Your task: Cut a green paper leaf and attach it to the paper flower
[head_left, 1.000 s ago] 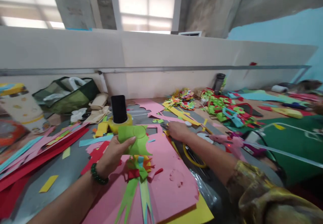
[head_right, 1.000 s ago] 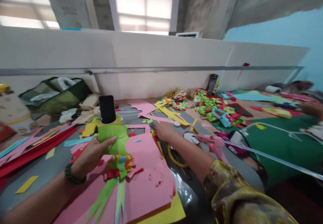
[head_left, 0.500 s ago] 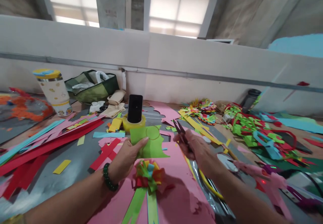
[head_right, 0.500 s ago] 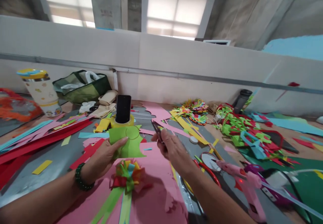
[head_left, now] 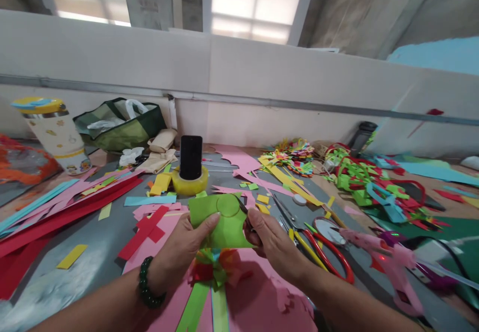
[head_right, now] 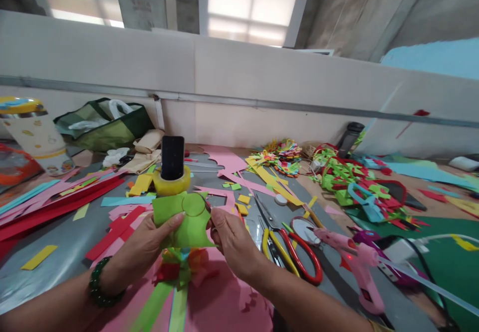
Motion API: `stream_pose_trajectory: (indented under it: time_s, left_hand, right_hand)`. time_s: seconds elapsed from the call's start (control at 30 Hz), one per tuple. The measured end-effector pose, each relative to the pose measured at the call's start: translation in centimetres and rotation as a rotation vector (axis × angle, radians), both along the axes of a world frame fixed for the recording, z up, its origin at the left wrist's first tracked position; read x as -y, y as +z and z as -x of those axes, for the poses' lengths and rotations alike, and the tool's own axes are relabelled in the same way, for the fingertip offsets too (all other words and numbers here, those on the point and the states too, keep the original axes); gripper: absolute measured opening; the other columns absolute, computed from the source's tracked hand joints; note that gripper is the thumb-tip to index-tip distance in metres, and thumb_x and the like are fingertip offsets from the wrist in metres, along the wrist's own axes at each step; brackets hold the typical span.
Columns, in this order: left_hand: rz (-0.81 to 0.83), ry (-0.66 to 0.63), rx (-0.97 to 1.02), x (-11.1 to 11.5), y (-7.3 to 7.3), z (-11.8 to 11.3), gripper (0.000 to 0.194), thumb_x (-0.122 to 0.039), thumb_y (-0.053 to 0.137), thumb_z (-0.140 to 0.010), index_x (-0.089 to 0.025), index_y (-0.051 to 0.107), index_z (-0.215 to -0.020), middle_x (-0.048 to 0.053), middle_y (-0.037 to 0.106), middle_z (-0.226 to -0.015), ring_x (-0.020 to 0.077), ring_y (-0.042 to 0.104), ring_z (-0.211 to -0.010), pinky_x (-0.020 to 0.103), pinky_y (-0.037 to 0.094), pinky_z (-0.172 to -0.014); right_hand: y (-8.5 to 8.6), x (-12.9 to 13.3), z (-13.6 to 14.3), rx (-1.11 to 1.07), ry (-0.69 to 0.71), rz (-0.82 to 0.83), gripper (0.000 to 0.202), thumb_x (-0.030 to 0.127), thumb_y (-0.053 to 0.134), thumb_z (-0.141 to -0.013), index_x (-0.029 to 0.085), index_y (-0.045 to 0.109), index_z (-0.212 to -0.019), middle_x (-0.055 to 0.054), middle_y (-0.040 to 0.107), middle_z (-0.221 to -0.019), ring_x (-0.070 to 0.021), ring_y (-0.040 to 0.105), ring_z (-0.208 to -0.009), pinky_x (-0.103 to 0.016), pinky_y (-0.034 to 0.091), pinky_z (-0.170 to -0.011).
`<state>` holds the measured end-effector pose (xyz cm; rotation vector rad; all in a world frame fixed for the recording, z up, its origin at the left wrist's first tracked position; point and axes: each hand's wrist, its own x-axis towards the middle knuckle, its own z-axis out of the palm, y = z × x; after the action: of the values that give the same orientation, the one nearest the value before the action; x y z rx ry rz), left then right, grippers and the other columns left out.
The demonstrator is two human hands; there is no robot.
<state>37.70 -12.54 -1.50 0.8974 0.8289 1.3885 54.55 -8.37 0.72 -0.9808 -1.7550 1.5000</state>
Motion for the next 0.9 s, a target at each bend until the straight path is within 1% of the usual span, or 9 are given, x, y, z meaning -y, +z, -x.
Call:
stream_pose_trajectory:
  time_s: [0.17,0.37,0.47,0.7,0.9]
  left_hand:
    - [0.033,-0.007,-0.026,0.23,-0.03,-0.14,0.032,-0.039,0.072,-0.075,-0.021,0.072,-0.101,0.007,0.074,-0.100,0.0236,0.070,-0.082,0.029,0.056,-0.067]
    - [0.051,-0.007,-0.034,0.37,0.07,-0.26,0.031,-0.039,0.073,-0.074,-0.021,0.073,-0.099,0.006,0.075,-0.093,0.0220,0.070,-0.075,0.028,0.055,-0.063]
    - [0.054,-0.019,-0.032,0.38,0.15,-0.30,0.029,-0.039,0.073,-0.074,-0.020,0.073,-0.096,0.006,0.075,-0.094,0.0213,0.070,-0.074,0.027,0.055,-0.061]
    - [0.046,-0.040,-0.031,0.26,0.11,-0.20,0.032,-0.039,0.073,-0.074,-0.019,0.072,-0.099,0.008,0.074,-0.094,0.0214,0.070,-0.074,0.028,0.055,-0.063]
    - [0.039,-0.040,-0.030,0.32,0.24,-0.12,0.035,-0.038,0.073,-0.075,-0.018,0.071,-0.102,0.009,0.074,-0.095,0.0223,0.070,-0.077,0.028,0.055,-0.065]
  right_hand:
    - [0.21,0.01,0.10,0.009,-0.018,0.002,0.057,0.078,0.038,-0.077,0.023,0.032,-0.060,0.009,0.024,-0.049,-0.0074,0.018,-0.043,-0.022,0.013,-0.039]
    - [0.18,0.05,0.11,0.021,-0.016,-0.009,0.058,0.079,0.036,-0.076,0.024,0.031,-0.060,0.008,0.024,-0.049,-0.0079,0.021,-0.043,-0.023,0.014,-0.038]
    - [0.19,0.08,0.13,0.014,-0.015,-0.010,0.057,0.078,0.037,-0.077,0.023,0.032,-0.060,0.008,0.024,-0.049,-0.0079,0.021,-0.043,-0.023,0.014,-0.038]
    - [0.06,-0.04,0.10,-0.004,-0.013,-0.008,0.056,0.076,0.040,-0.077,0.024,0.032,-0.061,0.009,0.022,-0.049,-0.0073,0.020,-0.042,-0.023,0.013,-0.038]
    - [0.23,-0.22,-0.12,-0.044,0.005,0.020,0.052,0.071,0.045,-0.079,0.023,0.032,-0.063,0.010,0.020,-0.051,-0.0061,0.016,-0.044,-0.022,0.012,-0.039]
